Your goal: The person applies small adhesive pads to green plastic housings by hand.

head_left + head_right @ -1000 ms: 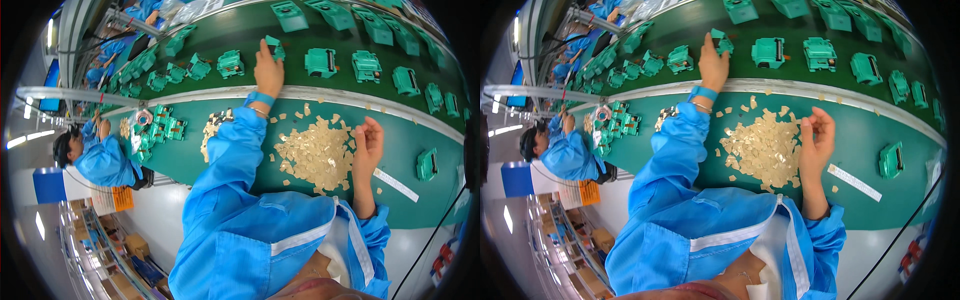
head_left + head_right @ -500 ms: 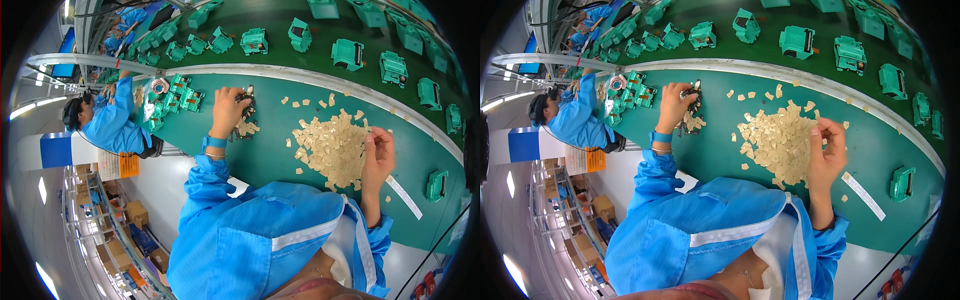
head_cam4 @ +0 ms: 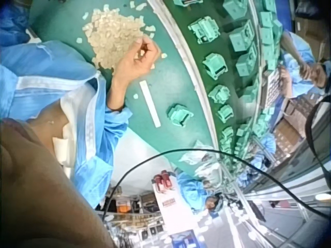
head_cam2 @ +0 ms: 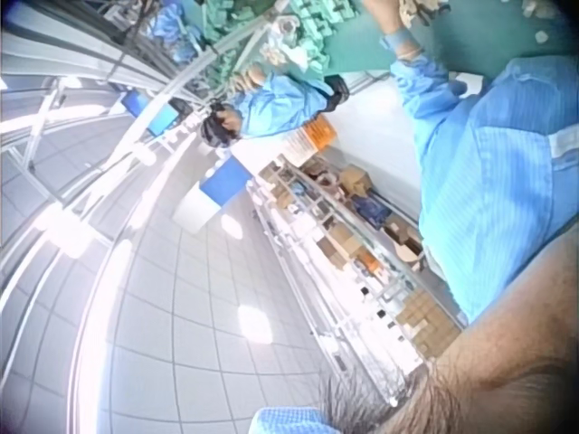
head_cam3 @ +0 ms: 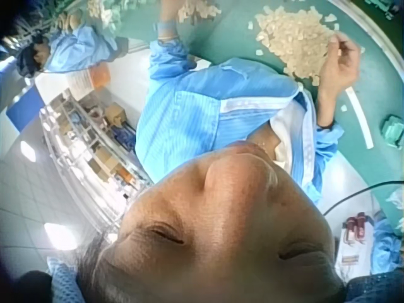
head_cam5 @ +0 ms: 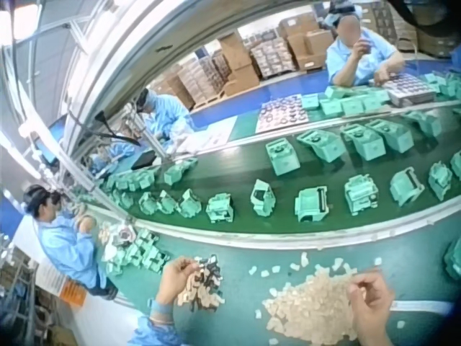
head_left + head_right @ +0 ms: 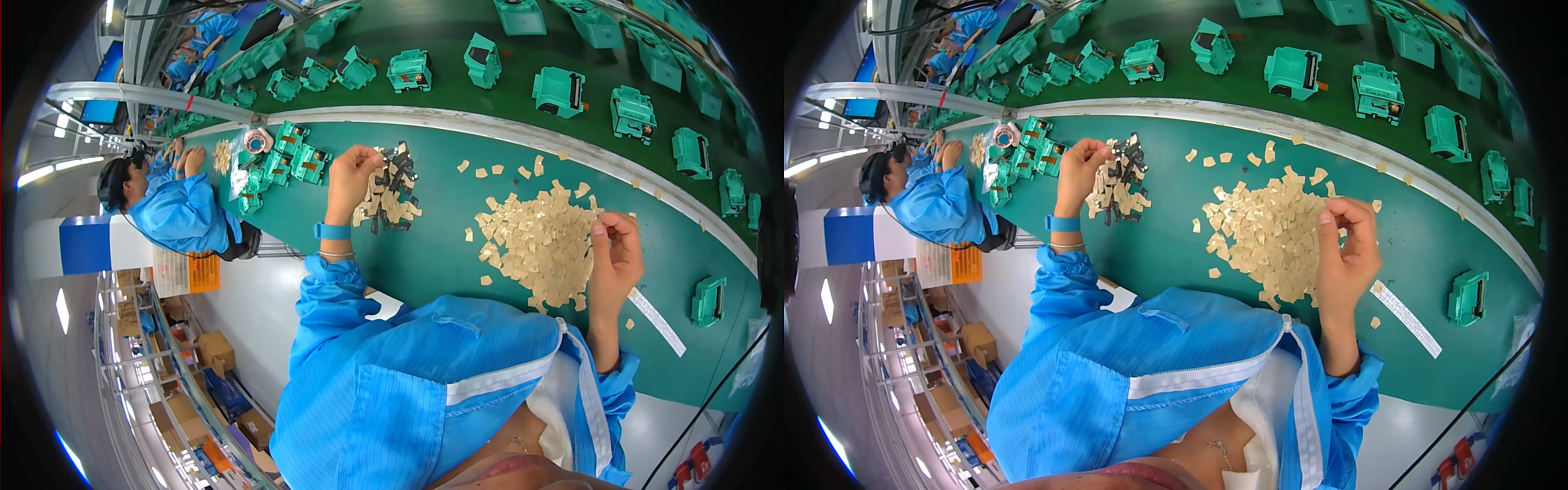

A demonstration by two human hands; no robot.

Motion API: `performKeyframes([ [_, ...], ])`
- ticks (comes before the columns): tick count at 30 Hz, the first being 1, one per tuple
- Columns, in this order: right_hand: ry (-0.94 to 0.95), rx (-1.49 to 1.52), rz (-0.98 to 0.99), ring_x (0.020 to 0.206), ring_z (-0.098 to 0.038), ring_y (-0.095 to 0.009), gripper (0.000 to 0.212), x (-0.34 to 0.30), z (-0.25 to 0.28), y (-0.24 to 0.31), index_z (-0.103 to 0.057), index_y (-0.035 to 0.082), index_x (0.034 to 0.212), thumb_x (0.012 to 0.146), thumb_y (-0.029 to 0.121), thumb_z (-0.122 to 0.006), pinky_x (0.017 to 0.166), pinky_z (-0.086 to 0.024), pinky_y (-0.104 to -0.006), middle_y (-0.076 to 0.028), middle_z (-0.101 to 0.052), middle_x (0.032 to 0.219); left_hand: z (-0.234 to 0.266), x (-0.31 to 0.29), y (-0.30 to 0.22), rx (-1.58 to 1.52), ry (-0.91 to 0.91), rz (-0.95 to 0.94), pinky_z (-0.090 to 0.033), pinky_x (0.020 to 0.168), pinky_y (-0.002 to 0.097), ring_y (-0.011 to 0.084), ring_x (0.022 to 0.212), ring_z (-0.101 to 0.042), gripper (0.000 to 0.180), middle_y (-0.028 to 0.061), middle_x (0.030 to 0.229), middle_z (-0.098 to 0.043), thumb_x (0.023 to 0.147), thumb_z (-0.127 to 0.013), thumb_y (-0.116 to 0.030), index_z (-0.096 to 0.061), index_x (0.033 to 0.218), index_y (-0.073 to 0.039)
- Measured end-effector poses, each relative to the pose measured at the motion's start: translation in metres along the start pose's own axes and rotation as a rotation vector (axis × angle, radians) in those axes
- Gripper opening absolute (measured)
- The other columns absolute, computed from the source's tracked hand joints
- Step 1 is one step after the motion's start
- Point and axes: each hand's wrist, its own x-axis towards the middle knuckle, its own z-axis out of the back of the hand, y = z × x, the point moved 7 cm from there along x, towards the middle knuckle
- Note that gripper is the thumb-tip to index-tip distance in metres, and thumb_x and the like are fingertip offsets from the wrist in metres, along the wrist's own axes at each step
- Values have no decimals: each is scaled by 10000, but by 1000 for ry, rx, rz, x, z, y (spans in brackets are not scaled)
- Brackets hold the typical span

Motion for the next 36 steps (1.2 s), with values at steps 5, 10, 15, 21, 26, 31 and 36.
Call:
performKeyframes([
  [5, 68, -23, 29, 768, -479, -96, 103, -2, -12, 6, -570, -8, 912, 820, -55, -572, 701, -398, -208, -40, -531, 881, -15, -10, -34, 448, -163, -470, -457, 625, 251, 128, 654, -568, 180, 55, 720, -615, 761, -707, -139, -626, 849, -4],
  [10, 74, -38, 11, 767, -478, -99, 95, -3, -9, 3, -571, -8, 902, 818, -52, -575, 702, -398, -210, -38, -530, 870, -17, -8, -15, 236, -20, -118, -452, 575, 304, 198, 609, -552, 207, 106, 693, -614, 714, -726, -116, -632, 837, 22],
  [15, 91, -74, 15, 755, -495, -106, 89, -4, -9, 8, -578, -4, 889, 808, -39, -590, 695, -409, -214, -44, -544, 860, -3, -12, -26, 277, -76, -122, -455, 542, 277, 154, 529, -565, 201, 115, 645, -637, 741, -690, -80, -660, 909, 27],
  [21, 202, 1, -68, 735, -527, -108, 72, -10, -31, 15, -593, 1, 885, 814, -7, -602, 681, -428, -223, -50, -566, 837, 1, -35, -71, 284, -124, -62, -449, 518, 220, 99, 556, -594, 155, 80, 645, -647, 803, -651, -105, -647, 898, 18],
  [26, 415, 139, -235, 779, -587, -120, 183, -14, -72, 28, -606, -11, 956, 802, 69, -666, 701, -475, -242, -66, -607, 873, -35, -74, -136, 2, -31, -186, -460, 549, 212, 84, 583, -585, 83, 55, 693, -645, 819, -634, -48, -615, 852, 25],
  [31, 438, 344, -405, 623, -577, -100, 266, -22, -116, -12, -607, 18, 953, 750, 136, -733, 555, -487, -248, -52, -620, 781, -65, -89, -147, -85, 151, -288, -493, 636, 236, 126, 691, -608, 53, 82, 757, -640, 811, -633, -26, -617, 839, 15],
  [36, 498, 240, -235, 612, -597, -115, 124, -19, -127, 8, -643, 5, 833, 787, 120, -655, 539, -462, -255, -62, -636, 665, -53, -94, -126, -258, 211, -213, -458, 580, 198, 84, 643, -561, 65, 47, 734, -602, 818, -612, 11, -579, 874, 20],
])
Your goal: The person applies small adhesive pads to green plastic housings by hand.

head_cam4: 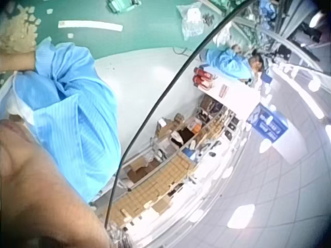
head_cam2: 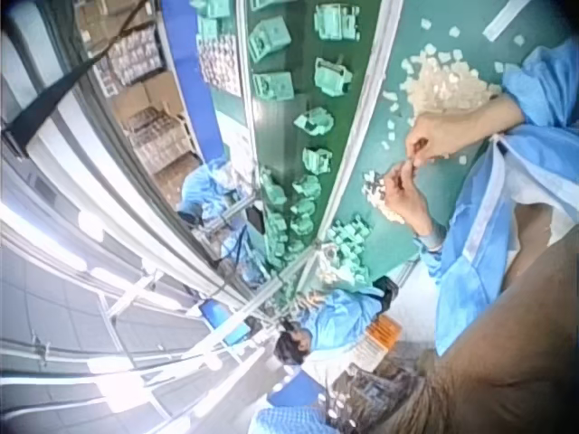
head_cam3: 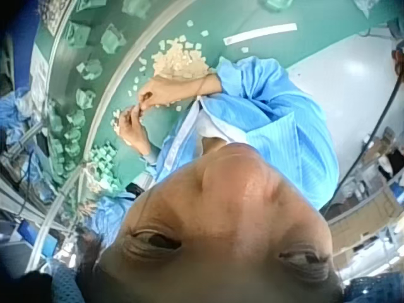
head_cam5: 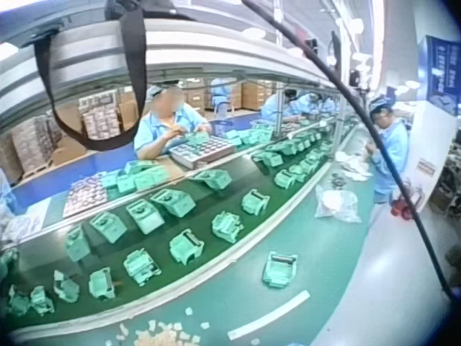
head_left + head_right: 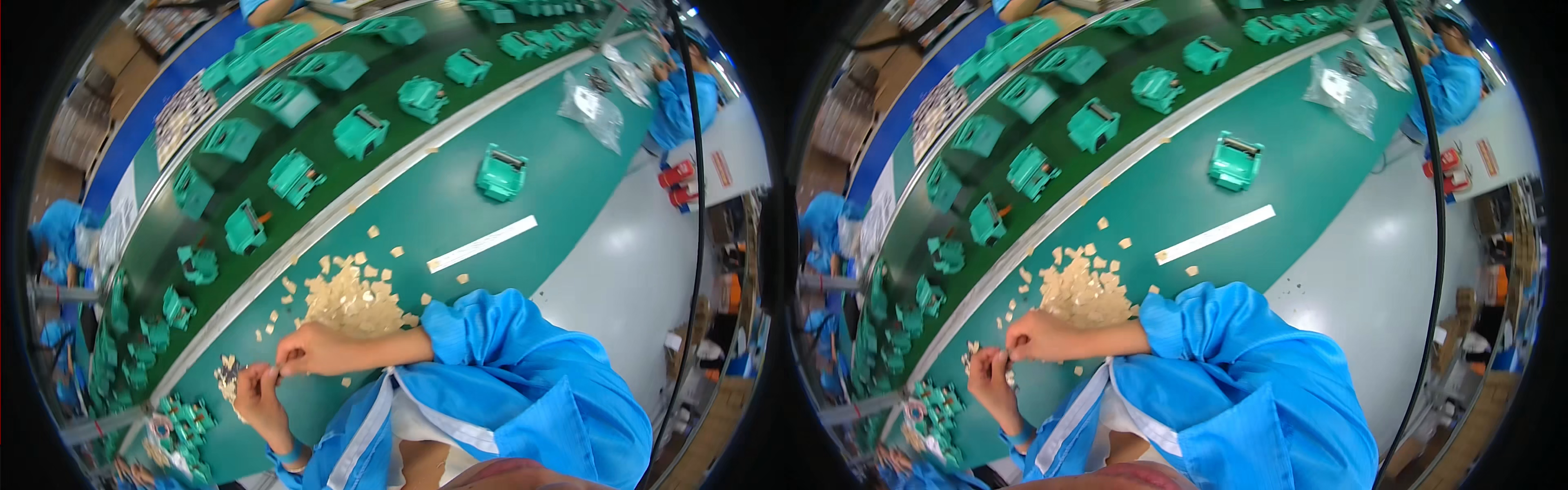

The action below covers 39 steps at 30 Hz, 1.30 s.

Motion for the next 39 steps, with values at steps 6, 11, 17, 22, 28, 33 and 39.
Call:
performKeyframes([
  [6, 18, 15, -70, 596, -604, -121, 132, 2, -4, -12, -642, 3, 843, 795, 126, -639, 528, -473, -262, -60, -647, 686, 18, 12, 12, 167, -10, -2, -428, 538, 200, 77, 588, -534, 36, 39, 678, -596, 811, -614, 13, -582, 807, 28],
  [11, 6, -20, -121, 574, -609, -131, 151, 4, -6, -6, -632, -8, 854, 816, 138, -625, 535, -492, -264, -74, -653, 706, 70, 14, 41, 176, -160, 62, -404, 524, 160, 41, 592, -501, 54, 0, 701, -569, 882, -569, -59, -554, 876, -8],
  [17, 75, 127, -119, 575, -628, -142, 139, 15, -34, -29, -631, -36, 843, 787, 92, -627, 519, -494, -260, -102, -652, 687, 23, 1, 22, 10, -205, -21, -402, 529, 188, 49, 622, -519, 67, 17, 737, -576, 884, -570, -65, -564, 875, 2],
  [22, -11, 114, -202, 574, -595, -90, 139, 2, 11, -12, -649, -31, 869, 813, 94, -626, 503, -470, -225, -62, -651, 701, 61, 14, 33, 504, -293, -112, -427, 569, 260, 155, 639, -557, 123, 79, 741, -606, 818, -643, -97, -638, 898, -3],
  [28, -102, 219, -308, 601, -537, -79, 163, -18, 48, 19, -656, -30, 907, 813, 102, -663, 545, -418, -217, -50, -635, 734, 83, 24, 71, 1040, -137, 76, -418, 710, 362, 277, 881, -544, 303, 130, 1053, -603, 703, -676, -90, -662, 1002, -44],
  [33, -135, 214, -322, 575, -504, -55, 171, -27, 54, 26, -666, -19, 857, 808, 144, -679, 523, -399, -197, -20, -620, 701, 46, 21, 8, 1244, -254, -252, -431, 703, 364, 257, 916, -547, 415, 129, 1165, -563, 681, -702, -82, -629, 1089, -66],
  [39, -94, 115, -355, 608, -540, -77, 141, -32, 50, 33, -668, -12, 861, 789, 108, -689, 522, -409, -218, -33, -621, 707, -24, 0, -100, 594, -54, -758, -456, 686, 339, 251, 831, -553, 421, 108, 1037, -600, 656, -730, -54, -633, 1065, -59],
])
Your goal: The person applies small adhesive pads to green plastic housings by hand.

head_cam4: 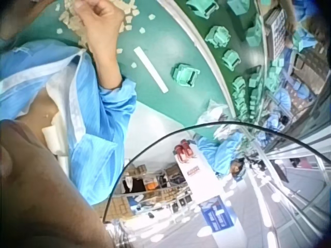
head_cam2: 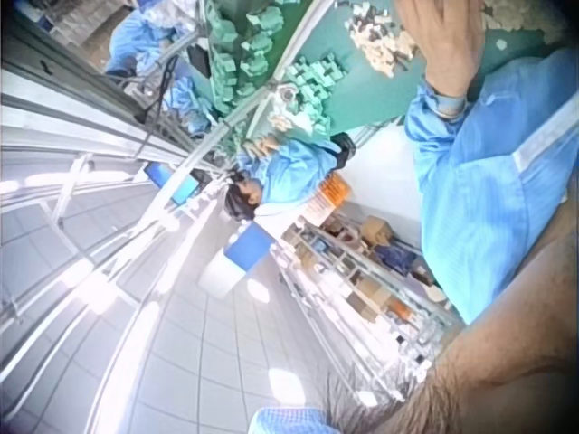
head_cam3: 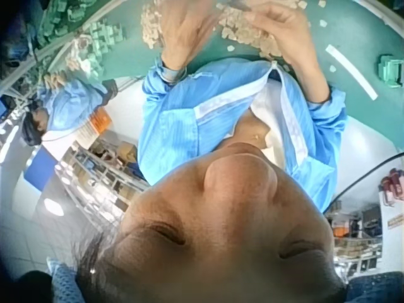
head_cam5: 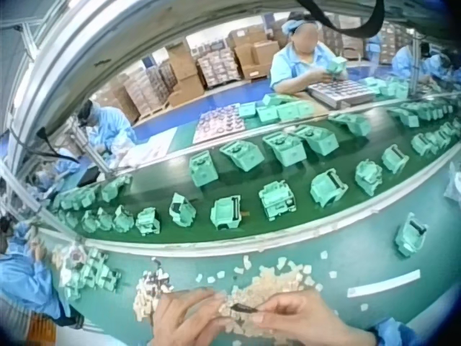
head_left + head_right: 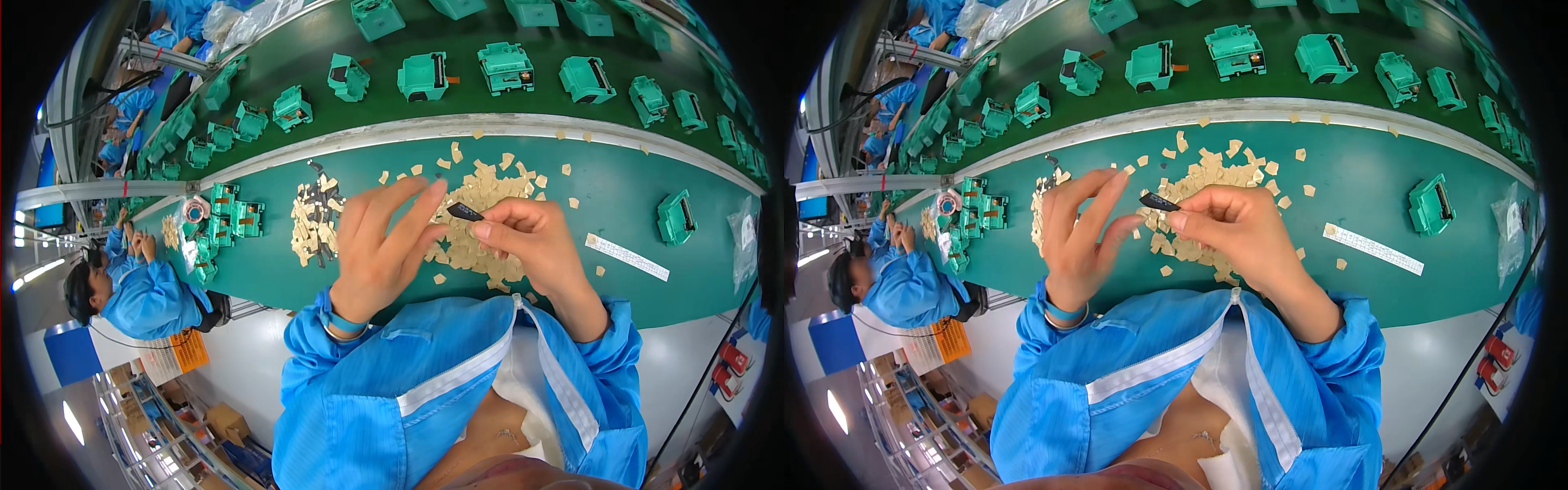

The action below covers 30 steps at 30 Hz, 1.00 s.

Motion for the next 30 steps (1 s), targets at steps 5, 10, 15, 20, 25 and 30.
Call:
performKeyframes([
  [5, -192, -712, 775, 627, -572, -162, 197, -26, -9, 49, -670, -8, 903, 722, 53, -718, 540, -442, -252, -75, -620, 755, -20, 1, -1, -209, 118, -95, -463, 629, 301, 233, 729, -559, 303, 97, 888, -629, 632, -725, -12, -661, 928, -15],
  [10, -114, -568, 715, 688, -590, -163, 259, -26, -7, 53, -659, -7, 950, 701, 25, -727, 569, -458, -246, -79, -630, 811, -10, -5, -14, -77, -110, -344, -442, 551, 293, 208, 684, -557, 317, 93, 866, -625, 589, -639, -65, -661, 899, -2],
  [15, 6, -65, 247, 765, -578, -70, 208, -7, 1, 28, -637, -14, 970, 782, 52, -694, 649, -481, -204, -39, -640, 866, -11, -7, -20, -53, -125, -345, -430, 521, 278, 193, 663, -542, 326, 93, 851, -635, 560, -693, 41, -678, 882, -13],
  [20, 89, 28, 169, 754, -574, -54, 125, -4, 2, 19, -622, -17, 897, 811, 58, -673, 666, -476, -191, -35, -638, 860, -15, -10, -21, -8, -163, -391, -398, 506, 278, 184, 653, -521, 378, 89, 865, -637, 550, -719, 33, -681, 921, -28],
  [25, 93, 93, 169, 731, -561, -49, 96, -5, -1, 15, -625, -4, 863, 805, 51, -677, 642, -467, -196, -27, -629, 829, -18, -11, -22, -25, -115, -329, -416, 548, 294, 200, 691, -530, 390, 96, 892, -638, 593, -727, 31, -667, 974, -31],
  [30, -111, -292, 584, 669, -547, -89, 96, -18, 2, 38, -631, 18, 828, 756, 19, -693, 592, -444, -223, -46, -607, 795, -23, -8, -24, -240, -72, -198, -458, 605, 298, 221, 715, -548, 333, 95, 872, -632, 641, -710, 36, -664, 966, -22],
])
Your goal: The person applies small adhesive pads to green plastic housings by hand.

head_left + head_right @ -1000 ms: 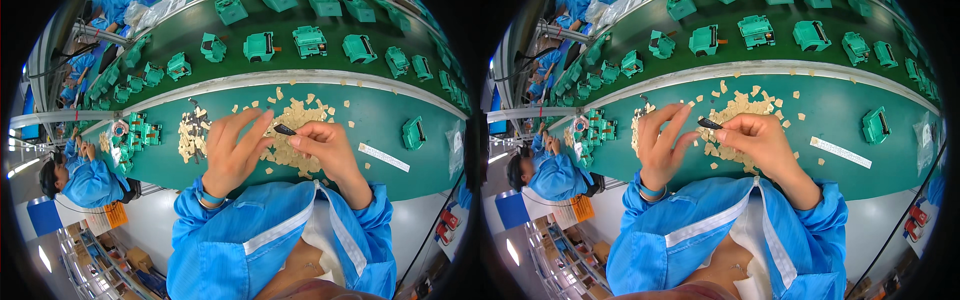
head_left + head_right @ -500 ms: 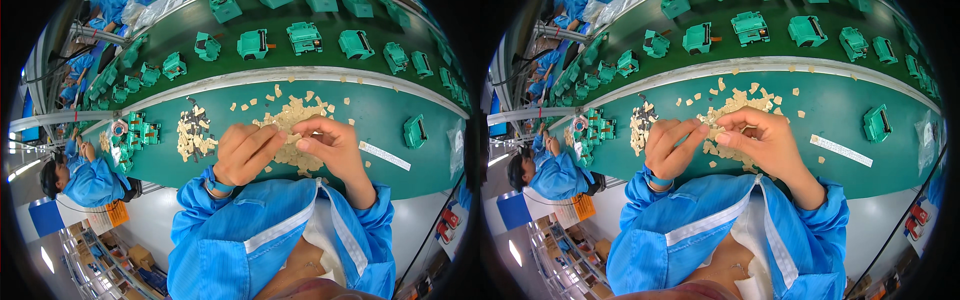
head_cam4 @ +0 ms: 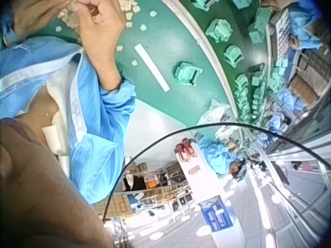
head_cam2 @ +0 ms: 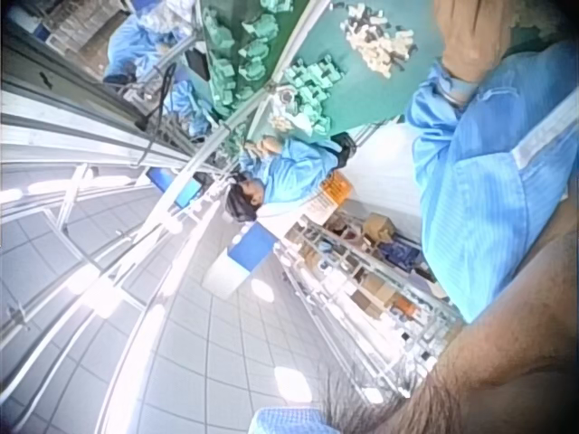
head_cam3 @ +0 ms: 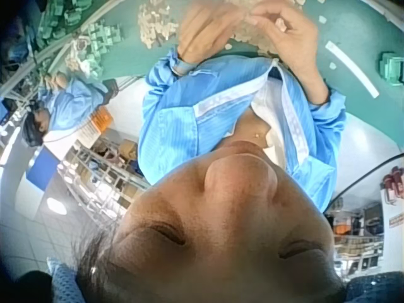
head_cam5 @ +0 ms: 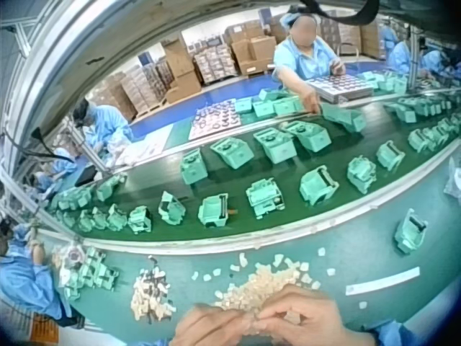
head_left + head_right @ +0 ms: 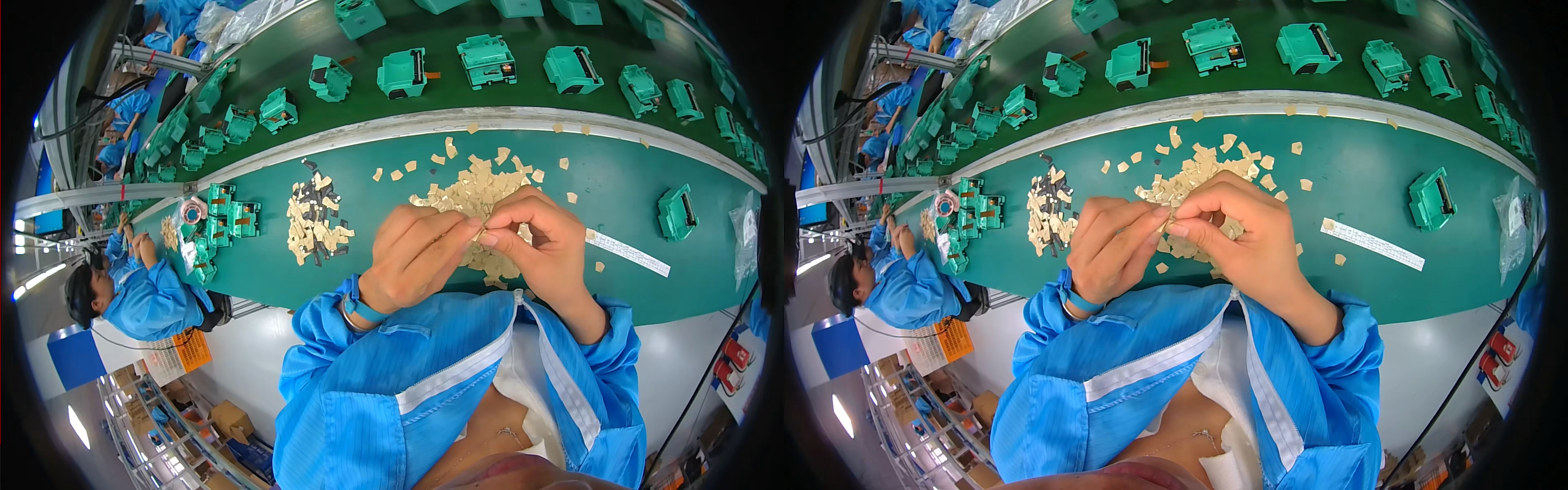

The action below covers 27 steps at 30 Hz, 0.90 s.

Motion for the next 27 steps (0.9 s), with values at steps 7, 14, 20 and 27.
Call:
performKeyframes([
  [7, -99, -118, 216, 654, -554, -155, 185, 3, 6, 16, -666, 26, 860, 682, 5, -711, 583, -444, -236, -66, -601, 788, -3, -2, 3, -155, 11, 85, -466, 612, 297, 222, 713, -558, 249, 90, 851, -628, 680, -694, 40, -660, 920, -15],
  [14, -33, -496, 780, 650, -539, -171, 120, -16, -1, 40, -682, 39, 788, 671, 18, -701, 507, -423, -266, -48, -583, 763, -7, -1, 8, -259, 28, 208, -449, 589, 286, 203, 690, -549, 214, 86, 826, -621, 696, -689, 35, -663, 904, -10],
  [20, 99, -233, 500, 647, -531, -175, 175, -14, 17, 26, -679, 31, 795, 639, 60, -753, 530, -416, -259, -51, -584, 770, -3, -5, 16, -212, -33, 289, -432, 559, 273, 200, 669, -537, 273, 73, 814, -599, 678, -689, 42, -676, 944, -17],
  [27, -132, -170, 347, 711, -521, -172, 237, 1, 9, 24, -684, 45, 859, 632, 40, -752, 582, -418, -280, -46, -563, 812, -25, -19, 23, -767, -157, 508, -427, 625, 246, 143, 760, -518, 190, 76, 918, -561, 821, -627, -38, -671, 1003, -7],
])
